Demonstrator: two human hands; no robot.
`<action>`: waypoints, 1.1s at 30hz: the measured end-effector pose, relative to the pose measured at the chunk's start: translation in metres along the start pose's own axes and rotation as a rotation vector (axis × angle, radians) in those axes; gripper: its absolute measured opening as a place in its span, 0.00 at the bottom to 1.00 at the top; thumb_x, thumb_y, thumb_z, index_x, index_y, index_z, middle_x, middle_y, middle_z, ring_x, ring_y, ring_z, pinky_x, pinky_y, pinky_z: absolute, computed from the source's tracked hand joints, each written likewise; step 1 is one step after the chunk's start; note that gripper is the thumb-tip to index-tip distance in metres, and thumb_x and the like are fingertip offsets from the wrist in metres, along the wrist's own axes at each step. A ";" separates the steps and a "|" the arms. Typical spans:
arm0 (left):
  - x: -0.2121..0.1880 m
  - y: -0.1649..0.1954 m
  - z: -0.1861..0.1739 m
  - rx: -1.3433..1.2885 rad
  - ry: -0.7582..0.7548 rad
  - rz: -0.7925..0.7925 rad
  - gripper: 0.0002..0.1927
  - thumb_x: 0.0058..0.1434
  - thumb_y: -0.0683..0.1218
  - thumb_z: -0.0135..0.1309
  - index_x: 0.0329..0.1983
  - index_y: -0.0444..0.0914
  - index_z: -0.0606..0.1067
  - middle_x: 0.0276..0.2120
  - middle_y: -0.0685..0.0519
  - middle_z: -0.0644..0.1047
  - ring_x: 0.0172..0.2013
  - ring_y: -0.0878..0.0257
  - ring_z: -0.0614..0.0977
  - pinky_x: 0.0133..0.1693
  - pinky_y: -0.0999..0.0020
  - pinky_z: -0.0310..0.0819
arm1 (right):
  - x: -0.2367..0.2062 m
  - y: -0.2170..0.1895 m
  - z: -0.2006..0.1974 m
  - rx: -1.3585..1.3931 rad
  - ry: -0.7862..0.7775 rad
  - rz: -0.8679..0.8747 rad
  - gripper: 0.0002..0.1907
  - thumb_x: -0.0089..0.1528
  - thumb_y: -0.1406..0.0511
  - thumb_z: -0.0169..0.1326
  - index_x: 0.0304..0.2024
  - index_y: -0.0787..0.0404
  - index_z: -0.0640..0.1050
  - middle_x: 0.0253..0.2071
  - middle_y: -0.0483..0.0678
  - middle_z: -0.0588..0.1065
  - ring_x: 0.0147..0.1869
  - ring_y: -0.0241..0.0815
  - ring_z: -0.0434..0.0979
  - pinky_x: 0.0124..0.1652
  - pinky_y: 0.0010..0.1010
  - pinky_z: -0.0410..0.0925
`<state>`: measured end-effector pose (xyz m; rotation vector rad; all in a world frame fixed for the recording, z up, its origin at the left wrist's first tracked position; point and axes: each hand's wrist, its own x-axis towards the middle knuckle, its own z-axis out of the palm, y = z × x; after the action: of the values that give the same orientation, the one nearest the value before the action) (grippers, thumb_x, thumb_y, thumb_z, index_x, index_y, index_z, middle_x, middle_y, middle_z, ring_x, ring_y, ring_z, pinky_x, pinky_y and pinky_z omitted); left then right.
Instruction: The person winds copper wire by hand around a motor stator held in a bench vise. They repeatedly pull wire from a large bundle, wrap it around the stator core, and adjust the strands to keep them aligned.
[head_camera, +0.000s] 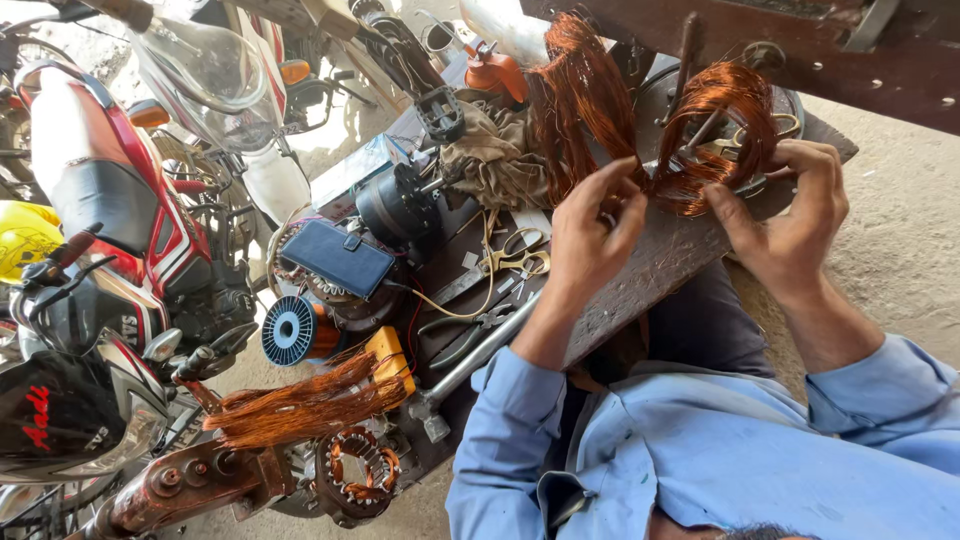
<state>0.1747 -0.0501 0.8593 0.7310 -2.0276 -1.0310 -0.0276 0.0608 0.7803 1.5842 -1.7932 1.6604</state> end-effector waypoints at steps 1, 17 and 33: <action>0.005 0.001 0.000 -0.021 0.014 -0.005 0.22 0.65 0.40 0.54 0.64 0.36 0.73 0.45 0.50 0.81 0.38 0.65 0.84 0.39 0.74 0.81 | 0.002 -0.005 0.001 0.011 -0.003 0.019 0.25 0.72 0.55 0.69 0.53 0.65 0.71 0.46 0.50 0.72 0.47 0.39 0.75 0.45 0.29 0.72; 0.027 0.024 0.017 0.381 0.118 -0.038 0.23 0.60 0.62 0.61 0.47 0.41 0.82 0.26 0.51 0.80 0.27 0.56 0.84 0.31 0.60 0.77 | 0.000 -0.036 -0.005 0.080 -0.043 0.082 0.11 0.73 0.66 0.64 0.47 0.67 0.75 0.39 0.50 0.81 0.39 0.37 0.83 0.40 0.25 0.75; 0.005 0.051 -0.024 0.171 0.081 0.114 0.13 0.63 0.54 0.61 0.36 0.39 0.81 0.30 0.52 0.79 0.35 0.56 0.81 0.39 0.60 0.73 | 0.010 -0.067 -0.032 0.399 -0.085 0.208 0.07 0.77 0.70 0.58 0.48 0.69 0.75 0.36 0.51 0.79 0.35 0.33 0.81 0.34 0.19 0.74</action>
<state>0.1834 -0.0381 0.9142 0.7236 -2.0787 -0.7588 0.0067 0.0967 0.8369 1.6887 -1.8019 2.1908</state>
